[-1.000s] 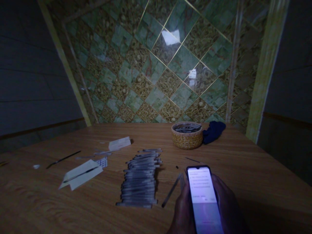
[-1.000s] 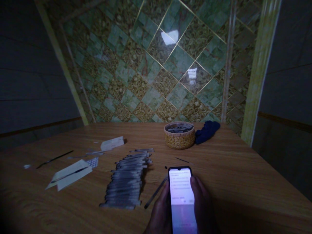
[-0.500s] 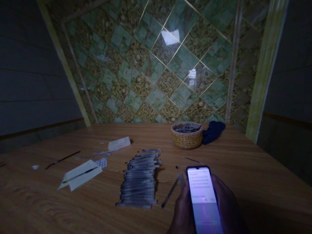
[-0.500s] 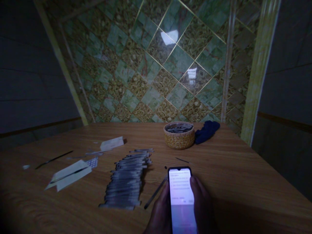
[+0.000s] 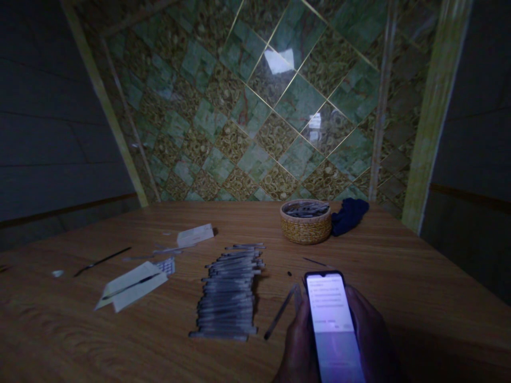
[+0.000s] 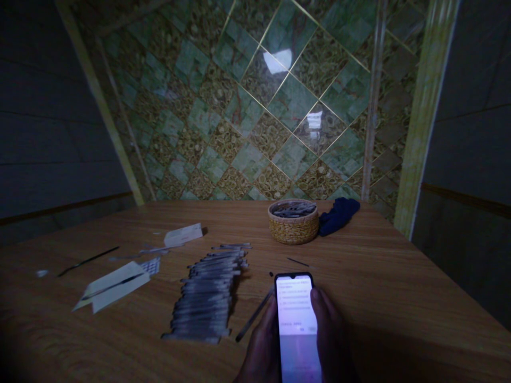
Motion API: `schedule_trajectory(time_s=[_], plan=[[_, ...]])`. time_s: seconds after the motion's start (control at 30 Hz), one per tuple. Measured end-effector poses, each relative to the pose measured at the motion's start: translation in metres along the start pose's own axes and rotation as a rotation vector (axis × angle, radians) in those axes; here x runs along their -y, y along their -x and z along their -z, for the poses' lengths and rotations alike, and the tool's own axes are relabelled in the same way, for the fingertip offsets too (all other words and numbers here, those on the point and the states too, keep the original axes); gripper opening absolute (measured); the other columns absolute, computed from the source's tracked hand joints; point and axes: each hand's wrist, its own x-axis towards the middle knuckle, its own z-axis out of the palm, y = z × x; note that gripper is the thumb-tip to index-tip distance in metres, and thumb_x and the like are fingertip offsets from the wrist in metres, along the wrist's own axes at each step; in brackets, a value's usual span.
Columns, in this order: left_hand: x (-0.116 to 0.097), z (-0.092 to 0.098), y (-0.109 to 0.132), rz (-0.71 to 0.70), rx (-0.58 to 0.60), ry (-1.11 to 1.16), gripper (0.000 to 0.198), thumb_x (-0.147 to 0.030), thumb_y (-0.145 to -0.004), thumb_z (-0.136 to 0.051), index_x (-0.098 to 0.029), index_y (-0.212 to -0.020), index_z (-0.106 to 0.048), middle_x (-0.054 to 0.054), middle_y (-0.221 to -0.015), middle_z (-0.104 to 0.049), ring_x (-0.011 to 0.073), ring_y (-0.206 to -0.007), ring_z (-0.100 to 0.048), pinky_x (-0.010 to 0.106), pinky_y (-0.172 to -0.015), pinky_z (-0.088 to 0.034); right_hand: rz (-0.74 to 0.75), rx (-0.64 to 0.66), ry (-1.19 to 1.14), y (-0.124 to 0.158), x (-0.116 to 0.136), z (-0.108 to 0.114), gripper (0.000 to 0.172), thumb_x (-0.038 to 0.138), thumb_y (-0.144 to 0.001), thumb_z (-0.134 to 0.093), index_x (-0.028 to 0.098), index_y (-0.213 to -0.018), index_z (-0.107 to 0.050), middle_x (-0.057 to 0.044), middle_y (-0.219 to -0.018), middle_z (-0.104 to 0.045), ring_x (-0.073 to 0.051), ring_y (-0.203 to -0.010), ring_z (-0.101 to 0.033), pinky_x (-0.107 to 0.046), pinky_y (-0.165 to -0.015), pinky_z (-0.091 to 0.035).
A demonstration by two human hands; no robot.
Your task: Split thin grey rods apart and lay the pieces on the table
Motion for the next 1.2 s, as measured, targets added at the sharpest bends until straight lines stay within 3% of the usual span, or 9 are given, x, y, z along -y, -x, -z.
schedule_trajectory(time_s=[0.2, 0.37, 0.5, 0.7, 0.9, 1.2], plan=[[-0.001, -0.002, 0.003, -0.022, -0.005, -0.011, 0.049, -0.053, -0.075, -0.053, -0.013, -0.098, -0.068, 0.013, -0.103, -0.068, 0.0307, -0.11, -0.054, 0.041, -0.101, -0.03, -0.037, 0.052, -0.039, 0.003, 0.005, -0.001, 0.054, 0.069, -0.065, -0.052, 0.022, -0.087, -0.067, -0.006, -0.092, -0.07, -0.029, -0.092, -0.061, -0.037, -0.078, -0.05], [0.002, 0.012, 0.001, -0.051, -0.024, -0.066, 0.047, -0.049, -0.074, -0.057, -0.013, -0.104, -0.066, 0.013, -0.105, -0.068, 0.0306, -0.111, -0.053, 0.04, -0.102, -0.03, -0.011, 0.08, -0.017, 0.004, 0.012, 0.0, 0.053, 0.069, -0.06, -0.057, 0.021, -0.081, -0.067, -0.007, -0.091, -0.07, -0.031, -0.097, -0.059, -0.035, -0.074, -0.05], [0.005, 0.023, -0.005, -0.067, -0.036, -0.054, 0.05, -0.046, -0.076, -0.056, -0.011, -0.112, -0.061, 0.013, -0.109, -0.066, 0.0293, -0.114, -0.052, 0.039, -0.102, -0.029, -0.017, 0.146, 0.033, 0.002, 0.011, 0.001, 0.057, 0.063, -0.064, -0.057, 0.016, -0.096, -0.063, -0.009, -0.104, -0.067, -0.031, -0.11, -0.052, -0.032, -0.074, -0.049], [0.005, 0.021, -0.007, -0.042, -0.011, -0.028, 0.047, -0.045, -0.084, -0.046, -0.009, -0.111, -0.061, 0.012, -0.104, -0.068, 0.0254, -0.11, -0.055, 0.035, -0.1, -0.031, -0.025, 0.186, 0.021, 0.001, 0.006, 0.002, 0.06, 0.06, -0.07, -0.055, 0.015, -0.108, -0.058, -0.008, -0.112, -0.064, -0.029, -0.114, -0.049, -0.029, -0.076, -0.049], [0.005, 0.019, -0.006, -0.02, -0.033, 0.002, 0.046, -0.045, -0.085, -0.043, -0.01, -0.105, -0.065, 0.011, -0.095, -0.071, 0.0246, -0.103, -0.059, 0.035, -0.098, -0.034, -0.046, 0.173, 0.022, 0.001, 0.007, 0.002, 0.061, 0.062, -0.065, -0.059, 0.015, -0.104, -0.06, -0.009, -0.107, -0.066, -0.031, -0.11, -0.052, -0.03, -0.07, -0.05], [0.005, 0.019, -0.007, -0.061, -0.035, -0.018, 0.044, -0.042, -0.084, -0.046, -0.009, -0.106, -0.064, 0.011, -0.094, -0.071, 0.0244, -0.103, -0.059, 0.034, -0.098, -0.033, -0.011, 0.206, -0.033, 0.002, 0.007, 0.002, 0.049, 0.054, -0.067, -0.063, 0.016, -0.099, -0.063, -0.007, -0.089, -0.07, -0.029, -0.092, -0.061, -0.032, -0.069, -0.049]])
